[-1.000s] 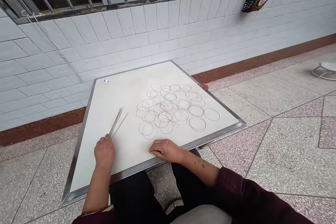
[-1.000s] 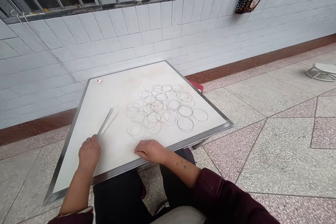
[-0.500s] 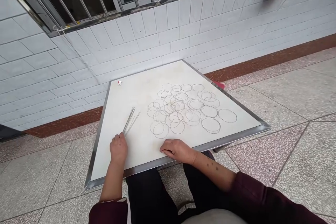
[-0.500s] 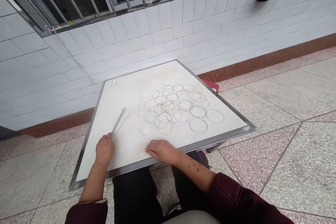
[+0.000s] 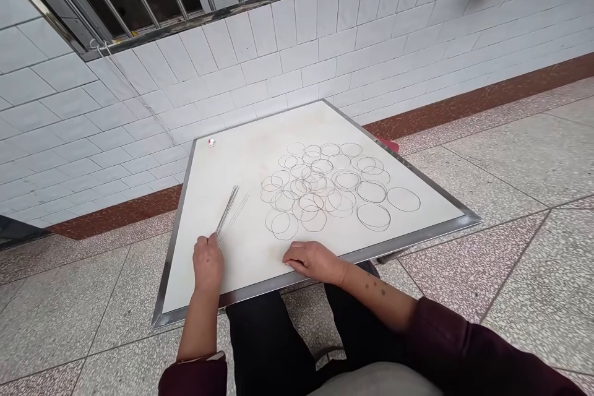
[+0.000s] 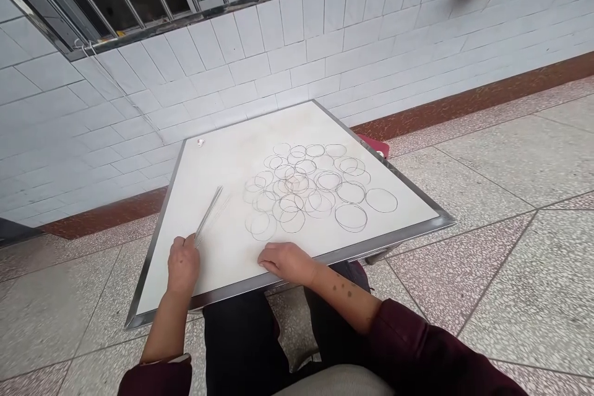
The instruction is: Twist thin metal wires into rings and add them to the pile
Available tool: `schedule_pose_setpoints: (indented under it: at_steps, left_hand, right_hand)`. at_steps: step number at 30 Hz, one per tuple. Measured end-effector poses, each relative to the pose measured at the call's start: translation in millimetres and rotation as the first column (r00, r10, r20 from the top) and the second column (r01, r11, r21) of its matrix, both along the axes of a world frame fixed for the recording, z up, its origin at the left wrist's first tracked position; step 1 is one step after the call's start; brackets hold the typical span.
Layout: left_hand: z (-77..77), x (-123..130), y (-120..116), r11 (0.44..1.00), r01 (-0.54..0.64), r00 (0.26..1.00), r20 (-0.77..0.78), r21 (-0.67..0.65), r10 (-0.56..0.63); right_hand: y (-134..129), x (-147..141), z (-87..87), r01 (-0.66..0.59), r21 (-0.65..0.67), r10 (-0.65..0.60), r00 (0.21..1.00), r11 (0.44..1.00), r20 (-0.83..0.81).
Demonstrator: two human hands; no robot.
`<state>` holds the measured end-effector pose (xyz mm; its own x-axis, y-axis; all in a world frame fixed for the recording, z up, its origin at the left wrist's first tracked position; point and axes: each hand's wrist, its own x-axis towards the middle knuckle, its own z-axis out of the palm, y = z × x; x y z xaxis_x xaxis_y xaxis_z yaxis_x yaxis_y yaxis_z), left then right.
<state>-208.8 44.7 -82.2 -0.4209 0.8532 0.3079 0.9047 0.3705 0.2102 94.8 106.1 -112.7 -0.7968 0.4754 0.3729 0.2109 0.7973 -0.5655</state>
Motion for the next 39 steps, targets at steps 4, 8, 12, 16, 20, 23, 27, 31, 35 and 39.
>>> schedule_pose_setpoints:
  at_steps: [4, 8, 12, 16, 20, 23, 27, 31, 35, 39]
  left_hand:
    - [10.2, 6, -7, 0.989, -0.008, 0.994, 0.112, 0.146, -0.008]
    - [24.5, 29, -17, 0.96, -0.061, 0.968, 0.251, 0.272, -0.01]
    - [36.0, 66, -32, 0.927, -0.087, 0.858, 0.5, 0.364, -0.116]
    - [43.0, 97, -49, 0.94, -0.096, 0.729, 0.666, 0.327, -0.157]
    - [43.8, 120, -62, 0.967, 0.024, 0.552, 0.803, 0.254, -0.225]
    - [38.5, 131, -64, 0.96, 0.134, 0.432, 0.857, 0.247, -0.28]
    - [28.9, 133, -60, 0.929, 0.288, 0.384, 0.861, 0.231, -0.333]
    - [24.7, 123, -62, 0.927, 0.278, 0.587, 0.72, 0.251, -0.371]
    - [26.7, 118, -74, 0.846, 0.177, 0.782, 0.449, 0.504, -0.431]
    - [29.7, 135, -77, 0.892, 0.205, 0.566, 0.695, 0.402, -0.443]
  right_hand:
    - [0, 1, 1.8, 0.003, -0.004, -0.003, 1.0, 1.0, 0.001]
    - [0, 2, 1.7, -0.008, -0.002, 0.008, 1.0, 1.0, -0.005]
    - [-3, 2, -2.1, 0.073, 0.063, -0.067, 0.992, 0.995, -0.104]
    - [-9, 1, 1.7, 0.121, 0.03, -0.115, 0.979, 0.992, -0.168]
    - [-19, -1, 22.2, 0.069, -0.423, -0.184, 0.954, 0.903, -0.238]
    - [-27, -2, 36.8, -0.06, -0.737, -0.215, 0.938, 0.674, -0.273]
    - [-35, -3, 38.2, -0.121, -0.877, -0.235, 0.938, 0.466, -0.254]
    - [-36, -1, 29.0, -0.091, -0.893, -0.321, 0.913, 0.44, -0.252]
    - [-31, 0, 27.2, -0.065, -0.941, -0.638, 0.719, 0.332, -0.275]
    - [-38, -6, 33.0, -0.16, -0.941, -0.697, 0.637, 0.297, -0.328]
